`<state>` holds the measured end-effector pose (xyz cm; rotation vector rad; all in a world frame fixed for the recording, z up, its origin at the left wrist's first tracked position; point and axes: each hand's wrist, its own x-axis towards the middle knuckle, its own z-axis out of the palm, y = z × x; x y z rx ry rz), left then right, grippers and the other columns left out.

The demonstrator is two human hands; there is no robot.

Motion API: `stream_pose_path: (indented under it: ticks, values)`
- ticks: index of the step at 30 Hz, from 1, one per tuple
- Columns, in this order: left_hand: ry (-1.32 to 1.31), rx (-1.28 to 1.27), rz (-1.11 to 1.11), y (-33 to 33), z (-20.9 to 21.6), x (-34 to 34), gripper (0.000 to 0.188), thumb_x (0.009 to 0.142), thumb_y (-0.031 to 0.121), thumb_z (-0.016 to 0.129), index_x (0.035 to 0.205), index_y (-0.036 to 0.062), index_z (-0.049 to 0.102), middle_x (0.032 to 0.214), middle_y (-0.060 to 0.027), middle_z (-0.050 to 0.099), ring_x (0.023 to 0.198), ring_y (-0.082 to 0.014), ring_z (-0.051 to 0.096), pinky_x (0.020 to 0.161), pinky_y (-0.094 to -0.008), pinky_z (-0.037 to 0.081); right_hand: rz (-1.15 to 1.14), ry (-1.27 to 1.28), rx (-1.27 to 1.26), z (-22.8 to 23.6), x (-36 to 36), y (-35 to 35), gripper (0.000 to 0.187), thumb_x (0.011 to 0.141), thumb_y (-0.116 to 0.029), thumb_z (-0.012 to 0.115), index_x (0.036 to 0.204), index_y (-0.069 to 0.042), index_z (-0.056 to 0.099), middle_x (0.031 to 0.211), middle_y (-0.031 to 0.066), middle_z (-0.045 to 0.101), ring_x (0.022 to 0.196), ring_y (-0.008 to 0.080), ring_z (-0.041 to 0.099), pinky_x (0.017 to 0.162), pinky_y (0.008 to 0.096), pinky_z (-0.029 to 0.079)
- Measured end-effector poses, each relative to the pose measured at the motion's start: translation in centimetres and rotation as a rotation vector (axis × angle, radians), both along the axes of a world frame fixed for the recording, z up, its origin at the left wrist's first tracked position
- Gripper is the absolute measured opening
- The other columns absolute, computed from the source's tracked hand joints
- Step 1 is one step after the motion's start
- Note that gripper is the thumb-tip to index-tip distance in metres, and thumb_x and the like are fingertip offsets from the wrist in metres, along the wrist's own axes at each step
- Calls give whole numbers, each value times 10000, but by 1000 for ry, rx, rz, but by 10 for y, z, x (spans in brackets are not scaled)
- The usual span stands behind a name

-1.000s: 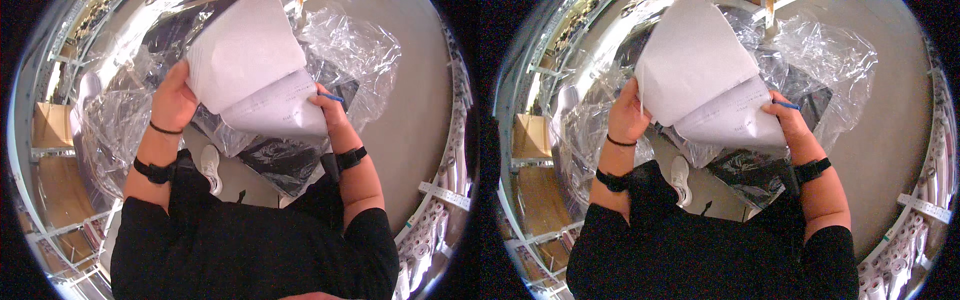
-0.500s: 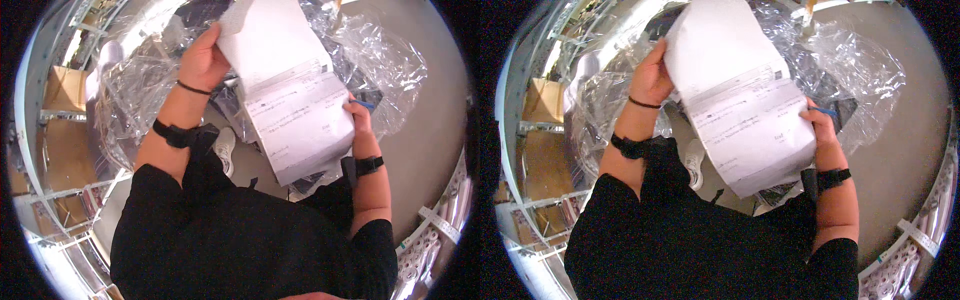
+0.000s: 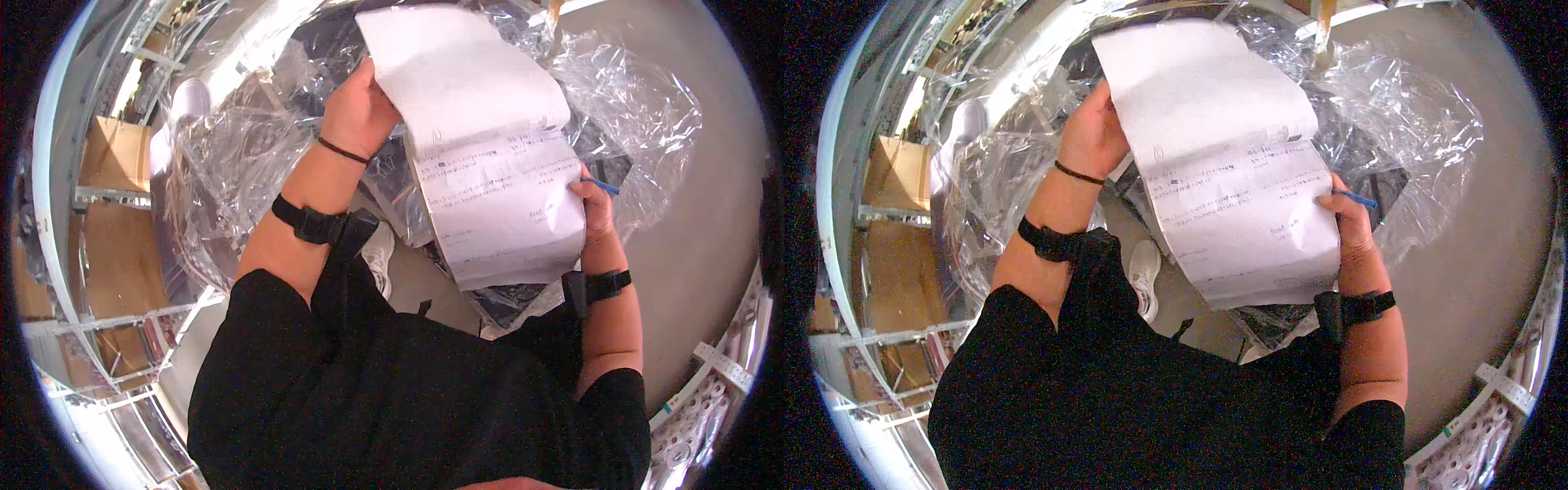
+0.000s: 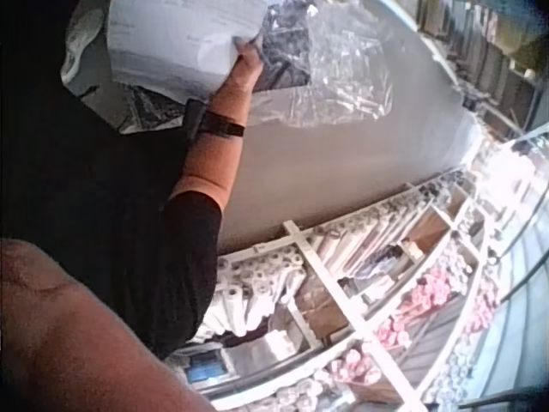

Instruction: Check and sort packaged products on a warehouse shelf against a handwritten list.

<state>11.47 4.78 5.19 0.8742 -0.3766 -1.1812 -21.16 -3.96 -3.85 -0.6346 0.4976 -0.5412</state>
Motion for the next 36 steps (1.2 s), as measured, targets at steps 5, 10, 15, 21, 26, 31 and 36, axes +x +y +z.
stream_pose_path:
  ticks: [5, 10, 15, 21, 26, 31, 36]
  values:
    - [-258, 357, 109, -7, -22, -7, 374, 914, 391, 537, 1111, 73, 536, 1002, -37, 513, 879, -207, 508, 765, -419, 417, -183, -29, 9, -2, -9, 2, 613, 704, -136, 536, 1286, 24, 430, 1172, 187, 571, 1026, 300, 590, 926, 382, 469]
    - [-228, 486, -69, -27, -20, -44, 448, 911, 445, 519, 1140, 60, 536, 1039, -49, 539, 925, -216, 525, 776, -414, 435, -434, -5, 53, -2, -25, 8, 576, 757, -133, 534, 1299, 10, 401, 1212, 177, 536, 1088, 297, 559, 944, 394, 463]
    - [-167, 363, -839, -50, -26, -64, 423, 915, 384, 535, 1164, 43, 575, 1010, -55, 636, 914, -155, 591, 724, -296, 463, -593, 37, 100, -19, -48, 26, 545, 788, -135, 512, 1301, 4, 394, 1226, 192, 520, 1090, 313, 559, 928, 414, 478]
    - [-461, 335, -1003, -75, -36, -72, 375, 895, 172, 511, 1225, -5, 548, 865, 22, 617, 684, -44, 509, 598, -182, 378, -627, 59, 205, -15, -48, 39, 482, 829, -178, 517, 1252, 47, 463, 1187, 204, 573, 1030, 318, 600, 920, 423, 485]
    - [-543, 274, -998, -69, -32, -61, 415, 865, 138, 517, 1256, -3, 523, 808, 23, 581, 641, -52, 464, 576, -188, 365, -606, 85, 229, -23, -37, 33, 473, 836, -206, 526, 1226, 59, 478, 1132, 188, 596, 990, 297, 615, 882, 401, 502]
    - [-595, 236, -970, -58, -30, -44, 450, 846, 125, 522, 1278, 1, 504, 769, 21, 553, 635, -62, 460, 569, -193, 360, -582, 99, 236, -25, -21, 17, 428, 859, -176, 519, 1220, 52, 484, 1130, 194, 605, 962, 295, 633, 859, 406, 522]
    - [-721, 271, -1030, -50, -22, -36, 563, 818, 100, 551, 1355, 9, 412, 793, 6, 567, 671, -60, 489, 587, -202, 381, -537, 75, 230, -23, -14, 11, 401, 855, -113, 478, 1234, 20, 474, 1156, 180, 581, 1002, 280, 611, 896, 404, 501]
